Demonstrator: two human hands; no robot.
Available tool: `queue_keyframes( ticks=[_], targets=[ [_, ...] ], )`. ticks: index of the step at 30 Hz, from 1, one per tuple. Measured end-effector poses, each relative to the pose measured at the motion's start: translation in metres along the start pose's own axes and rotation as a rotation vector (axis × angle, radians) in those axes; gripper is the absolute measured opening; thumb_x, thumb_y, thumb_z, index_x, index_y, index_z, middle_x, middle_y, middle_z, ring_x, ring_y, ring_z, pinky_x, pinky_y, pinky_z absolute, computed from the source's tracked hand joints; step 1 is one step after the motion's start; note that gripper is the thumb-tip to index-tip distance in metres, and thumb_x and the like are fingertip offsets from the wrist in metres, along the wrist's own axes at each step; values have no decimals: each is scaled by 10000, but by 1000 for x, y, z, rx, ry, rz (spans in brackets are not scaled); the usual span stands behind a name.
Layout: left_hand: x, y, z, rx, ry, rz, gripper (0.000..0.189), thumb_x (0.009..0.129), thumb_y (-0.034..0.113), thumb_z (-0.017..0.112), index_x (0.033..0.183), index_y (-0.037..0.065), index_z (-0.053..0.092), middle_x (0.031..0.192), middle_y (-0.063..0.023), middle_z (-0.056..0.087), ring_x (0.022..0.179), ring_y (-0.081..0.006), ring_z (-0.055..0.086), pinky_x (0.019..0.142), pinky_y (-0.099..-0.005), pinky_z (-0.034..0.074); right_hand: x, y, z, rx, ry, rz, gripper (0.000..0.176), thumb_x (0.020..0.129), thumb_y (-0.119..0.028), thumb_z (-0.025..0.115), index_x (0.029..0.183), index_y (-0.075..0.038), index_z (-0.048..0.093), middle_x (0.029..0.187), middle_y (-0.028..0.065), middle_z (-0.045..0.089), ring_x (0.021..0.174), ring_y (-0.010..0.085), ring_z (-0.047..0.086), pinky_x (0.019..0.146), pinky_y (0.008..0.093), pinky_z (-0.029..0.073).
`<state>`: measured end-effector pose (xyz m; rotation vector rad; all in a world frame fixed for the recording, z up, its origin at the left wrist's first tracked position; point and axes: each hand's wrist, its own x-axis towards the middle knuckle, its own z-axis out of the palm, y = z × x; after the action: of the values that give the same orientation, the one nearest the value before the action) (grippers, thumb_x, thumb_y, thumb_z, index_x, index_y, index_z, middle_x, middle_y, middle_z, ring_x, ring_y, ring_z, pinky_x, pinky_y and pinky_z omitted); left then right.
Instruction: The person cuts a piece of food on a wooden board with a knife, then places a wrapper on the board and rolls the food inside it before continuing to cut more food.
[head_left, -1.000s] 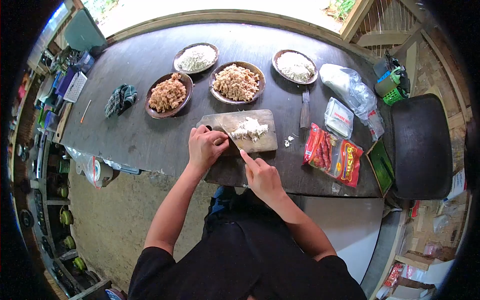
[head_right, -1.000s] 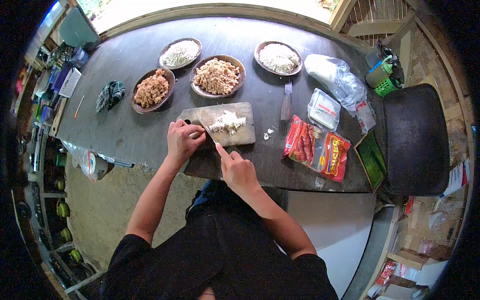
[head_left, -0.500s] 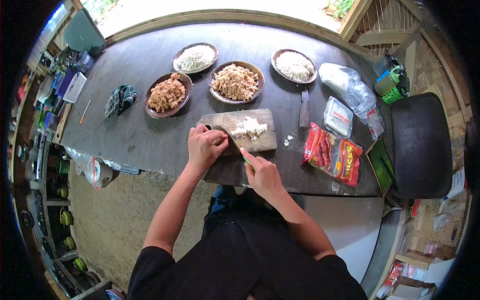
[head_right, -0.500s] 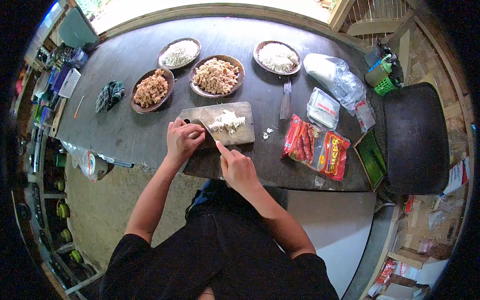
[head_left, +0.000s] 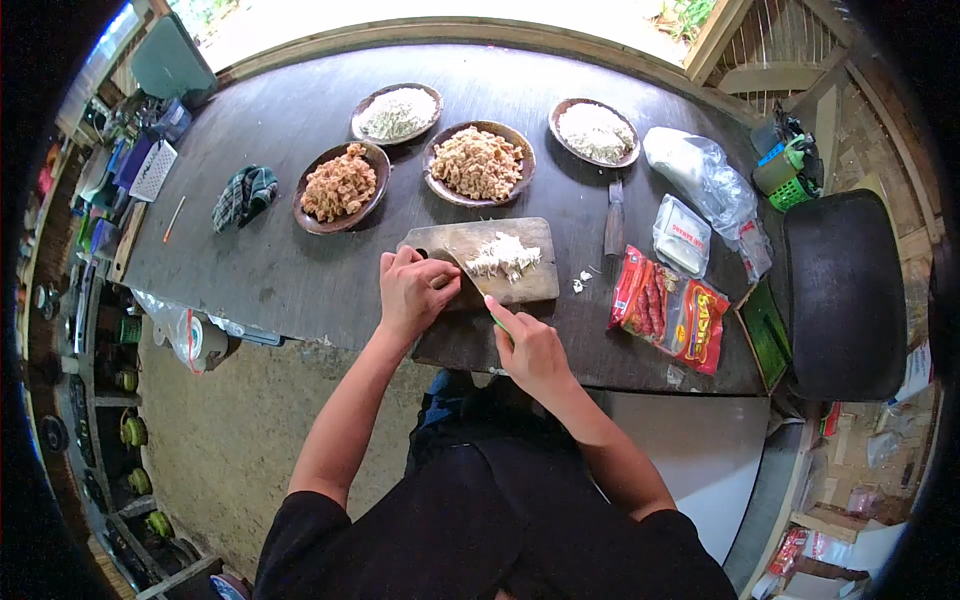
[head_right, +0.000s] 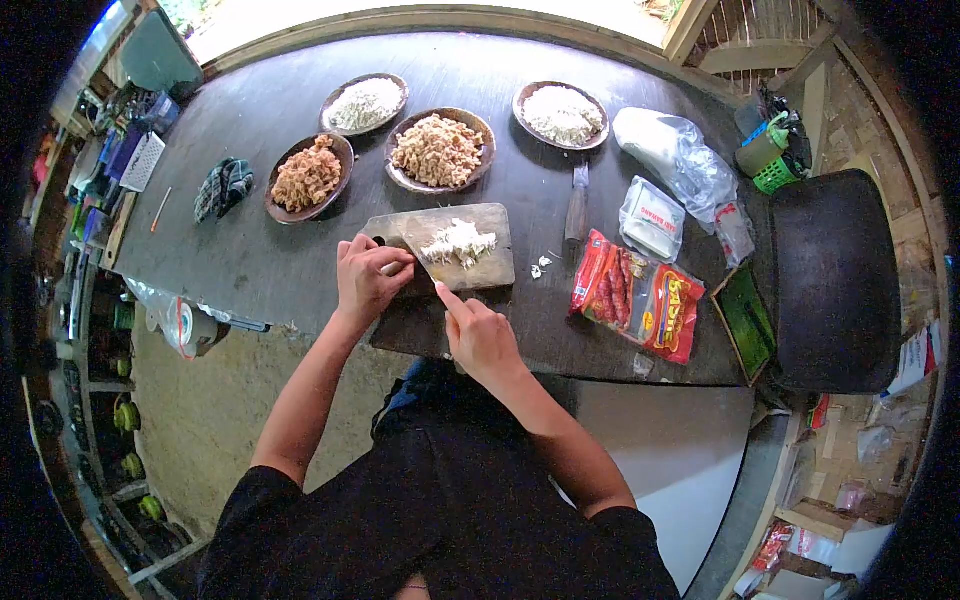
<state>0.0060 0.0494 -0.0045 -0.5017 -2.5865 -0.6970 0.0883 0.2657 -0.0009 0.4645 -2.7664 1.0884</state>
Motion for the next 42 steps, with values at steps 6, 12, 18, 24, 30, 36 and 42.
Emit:
queue_keyframes(
  ticks=[6,12,18,24,30,36,42],
  targets=[
    [2,-2,0,-1,-1,-19,113,739,273,849,816,195,821,755,59,732,787,-169,562,784,-337,381,-2,2,-8,-13,-6,-21,520,939,-81,665,1450,-151,597,786,158,643,687,373,672,643,481,566],
    [2,-2,0,3,6,2,110,741,281,837,817,205,814,740,36,719,782,-173,574,791,-346,388,-3,-1,-3,0,-27,-8,543,926,-65,678,1452,-174,600,791,158,643,703,370,670,648,477,555],
    [2,0,-1,7,-2,16,110,742,277,844,817,202,815,795,69,750,782,-171,559,783,-339,380,2,0,-2,-39,-6,13,540,933,-74,677,1457,-180,598,784,152,635,698,368,666,645,473,555],
    [3,0,-1,20,-12,18,105,745,274,840,810,200,806,821,78,761,787,-173,549,788,-336,374,-9,-7,-9,-18,-16,3,536,935,-83,681,1455,-180,599,794,149,637,692,362,667,637,468,559],
    [1,-2,0,-2,0,27,99,748,268,840,812,199,806,815,75,761,778,-173,547,782,-339,372,-1,-2,6,-50,-10,9,518,948,-94,663,1456,-169,596,795,146,630,678,368,672,631,481,569],
    [2,-2,-1,-3,5,-1,104,742,271,843,811,201,809,797,64,753,779,-171,559,787,-340,384,-4,-3,-5,-33,28,9,542,928,-70,678,1457,-155,595,794,155,630,683,367,657,627,482,546],
    [2,-3,-2,3,-16,17,109,740,266,844,807,191,804,826,67,768,781,-172,554,785,-340,385,-8,-7,0,-24,-17,3,538,937,-83,665,1464,-161,587,791,147,626,672,367,666,618,485,562]
  ],
)
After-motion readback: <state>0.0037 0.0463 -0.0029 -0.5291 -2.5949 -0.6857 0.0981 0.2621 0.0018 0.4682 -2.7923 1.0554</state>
